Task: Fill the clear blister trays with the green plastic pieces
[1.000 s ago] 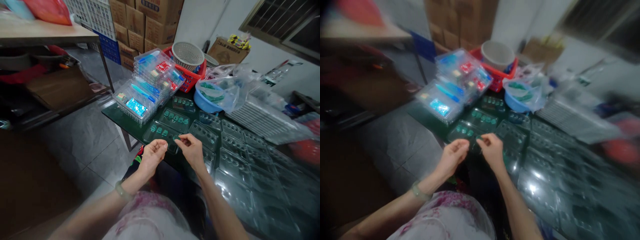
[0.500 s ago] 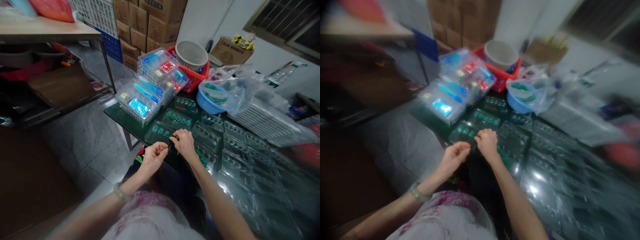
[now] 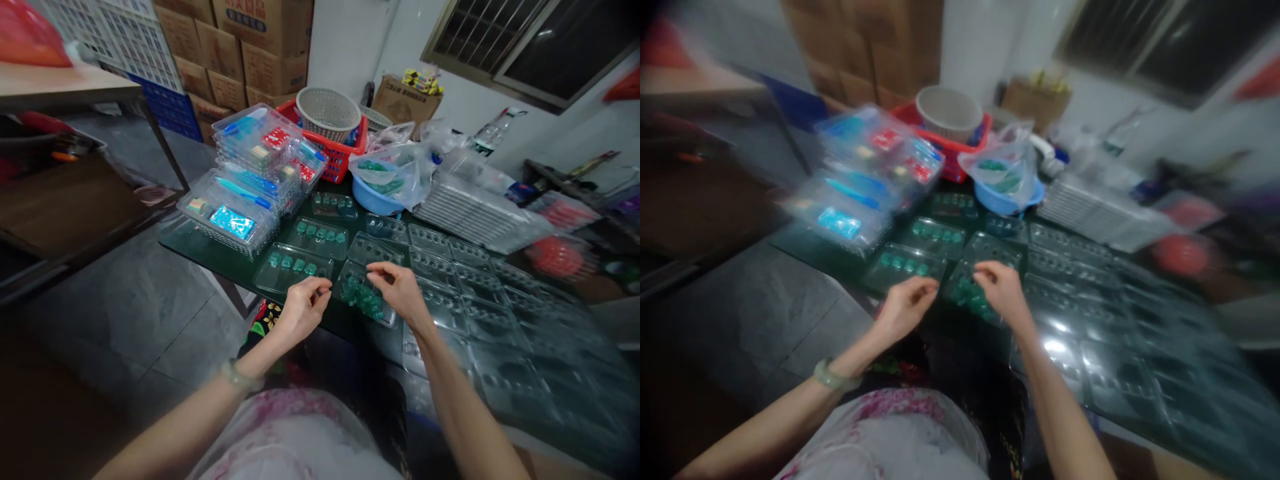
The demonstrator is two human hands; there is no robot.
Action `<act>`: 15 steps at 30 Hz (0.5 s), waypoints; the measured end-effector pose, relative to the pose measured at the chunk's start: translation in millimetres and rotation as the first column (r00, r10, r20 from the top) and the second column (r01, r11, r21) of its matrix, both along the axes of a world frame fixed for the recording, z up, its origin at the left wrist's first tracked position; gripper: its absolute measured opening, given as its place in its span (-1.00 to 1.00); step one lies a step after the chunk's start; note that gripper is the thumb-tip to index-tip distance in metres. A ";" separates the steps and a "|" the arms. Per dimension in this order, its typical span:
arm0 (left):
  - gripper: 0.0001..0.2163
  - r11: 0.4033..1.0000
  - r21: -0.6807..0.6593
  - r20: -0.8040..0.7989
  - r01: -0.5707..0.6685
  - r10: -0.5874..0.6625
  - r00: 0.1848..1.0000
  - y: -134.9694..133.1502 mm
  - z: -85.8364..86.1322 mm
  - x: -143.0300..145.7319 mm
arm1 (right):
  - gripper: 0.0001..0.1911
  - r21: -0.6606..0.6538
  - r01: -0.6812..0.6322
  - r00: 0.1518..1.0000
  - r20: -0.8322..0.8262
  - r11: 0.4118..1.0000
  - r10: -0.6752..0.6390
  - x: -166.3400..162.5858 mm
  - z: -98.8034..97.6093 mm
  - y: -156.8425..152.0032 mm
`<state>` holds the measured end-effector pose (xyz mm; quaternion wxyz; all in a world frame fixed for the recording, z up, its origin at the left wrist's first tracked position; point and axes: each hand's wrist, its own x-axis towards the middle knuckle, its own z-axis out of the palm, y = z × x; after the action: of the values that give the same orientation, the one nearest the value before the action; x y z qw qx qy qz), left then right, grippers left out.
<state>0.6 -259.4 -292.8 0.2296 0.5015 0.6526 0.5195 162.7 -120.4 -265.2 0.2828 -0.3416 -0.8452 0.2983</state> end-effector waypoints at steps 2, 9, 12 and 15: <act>-0.83 1.000 -0.010 -0.221 0.026 -0.028 0.975 17.9 0.8 4.0 | -0.80 0.030 -0.028 0.998 0.057 0.999 0.026 6.1 -8.0 -7.3; -0.79 0.949 -0.311 -0.537 0.054 -0.222 0.814 70.5 6.5 11.5 | -0.87 0.230 -0.051 0.978 0.209 0.972 0.002 -2.0 -18.9 -25.1; -0.83 0.946 -0.314 -0.533 0.087 -0.251 0.808 79.1 6.4 13.2 | -0.91 0.256 -0.038 0.981 0.194 0.966 -0.013 -2.3 -23.7 -27.0; -0.85 0.953 -0.283 -0.509 0.109 -0.246 0.825 80.0 5.4 15.4 | -0.93 0.245 -0.026 0.987 0.162 0.969 -0.015 -0.6 -28.2 -27.0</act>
<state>16.0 -179.4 -287.4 0.1441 0.6541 0.6990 0.2506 162.1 -147.4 -293.4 0.2522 -0.3248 -0.8969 0.1626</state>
